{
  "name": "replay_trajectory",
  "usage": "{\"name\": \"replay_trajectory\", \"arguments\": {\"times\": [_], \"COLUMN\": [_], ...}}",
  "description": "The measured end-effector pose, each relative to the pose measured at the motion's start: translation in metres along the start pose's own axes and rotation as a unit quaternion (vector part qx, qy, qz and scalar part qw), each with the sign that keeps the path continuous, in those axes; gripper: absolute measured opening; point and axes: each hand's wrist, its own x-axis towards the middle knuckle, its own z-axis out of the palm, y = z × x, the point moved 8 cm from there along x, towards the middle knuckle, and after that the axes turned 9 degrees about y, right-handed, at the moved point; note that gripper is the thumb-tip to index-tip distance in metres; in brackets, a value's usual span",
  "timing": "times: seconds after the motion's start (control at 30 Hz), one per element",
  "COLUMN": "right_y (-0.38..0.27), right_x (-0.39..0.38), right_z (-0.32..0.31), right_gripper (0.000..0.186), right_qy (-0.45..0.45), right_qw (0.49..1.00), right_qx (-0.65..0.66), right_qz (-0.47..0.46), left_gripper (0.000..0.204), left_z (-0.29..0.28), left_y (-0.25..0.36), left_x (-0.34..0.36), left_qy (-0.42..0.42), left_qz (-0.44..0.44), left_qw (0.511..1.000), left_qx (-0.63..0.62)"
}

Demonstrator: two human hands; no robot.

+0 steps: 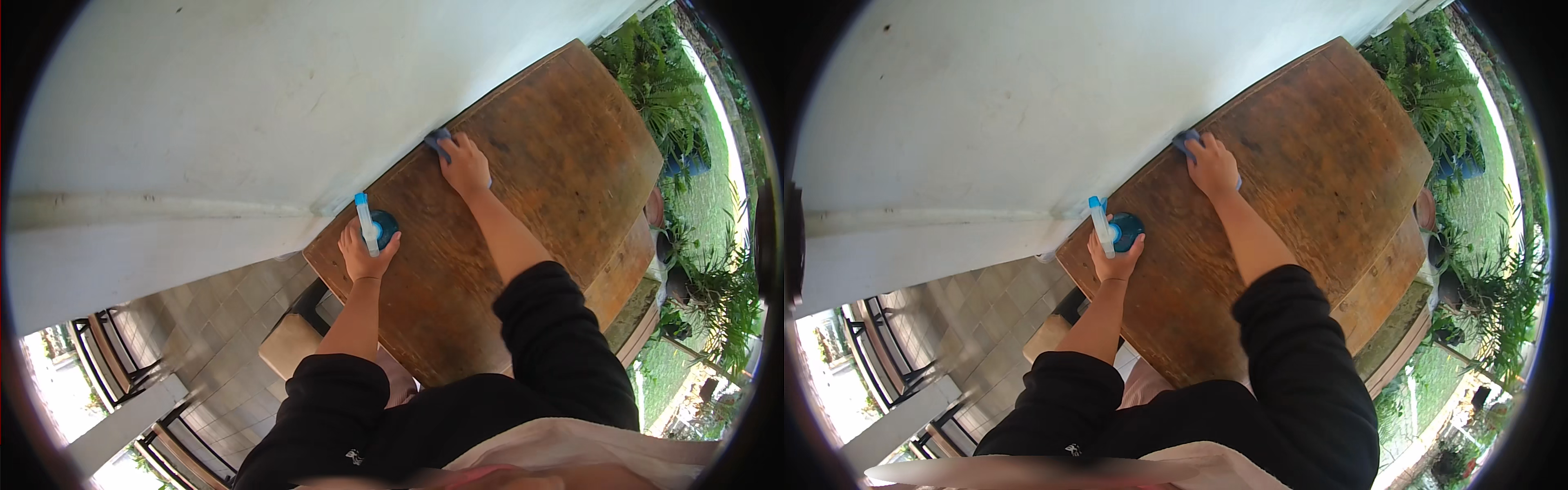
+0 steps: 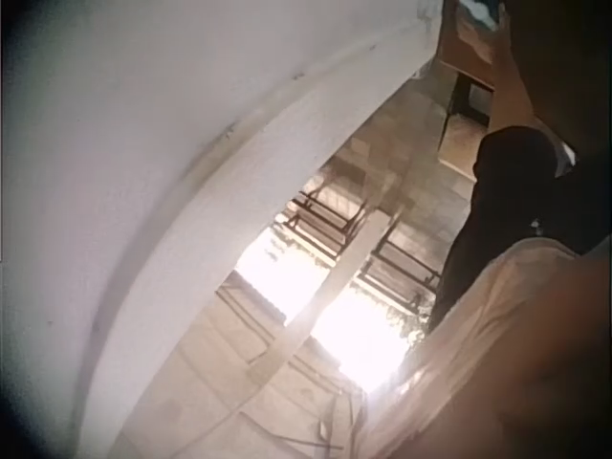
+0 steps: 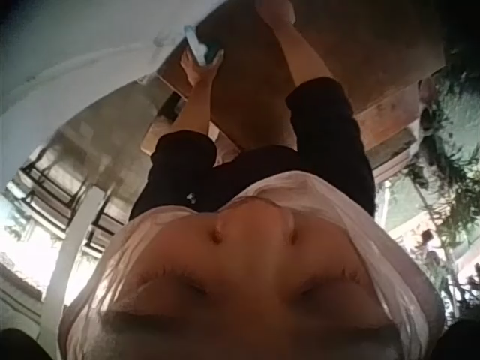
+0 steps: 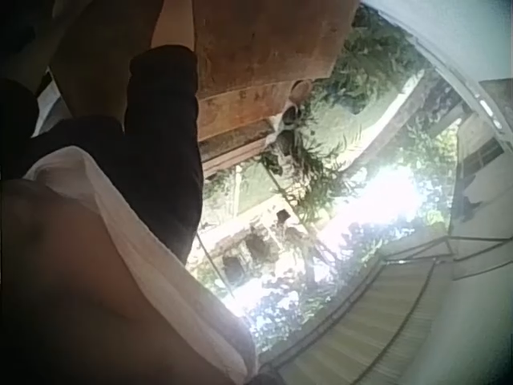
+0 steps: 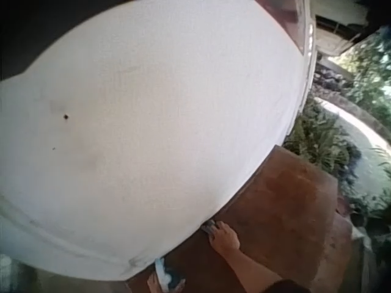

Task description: Spraying and wiping down outdoor wooden benches and tables.

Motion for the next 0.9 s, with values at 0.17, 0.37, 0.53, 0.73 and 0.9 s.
{"name": "replay_trajectory", "arguments": {"times": [0.17,0.37,0.53,0.73,0.9], "right_y": [0.009,-0.089,0.052,0.045,-0.074], "right_x": [-0.011,-0.074,-0.013,-0.052,-0.176], "right_z": [0.009,-0.006,-0.019,-0.041,-0.079], "right_gripper": [0.023,0.019,0.017,0.022,0.025], "right_qy": [0.016,-0.192,-0.064,0.067,0.02], "right_qw": [0.978,0.973,0.987,0.967,0.973], "right_qx": [-0.015,0.103,-0.113,-0.059,0.005], "right_qz": [0.208,-0.079,0.095,0.24,0.23], "left_gripper": [0.08,0.08,0.077,0.083,0.079], "left_z": [0.008,-0.005,-0.004,0.013,-0.015], "left_y": [0.003,-0.015,0.007,0.01,0.005], "left_x": [-0.001,-0.002,0.003,0.001,0.013], "left_qy": [-0.007,0.02,0.002,0.011,0.027], "left_qz": [-0.014,0.003,0.001,0.012,0.0], "left_qw": [1.0,1.0,1.0,0.999,0.999], "left_qx": [0.0,0.019,-0.009,-0.042,-0.038]}}
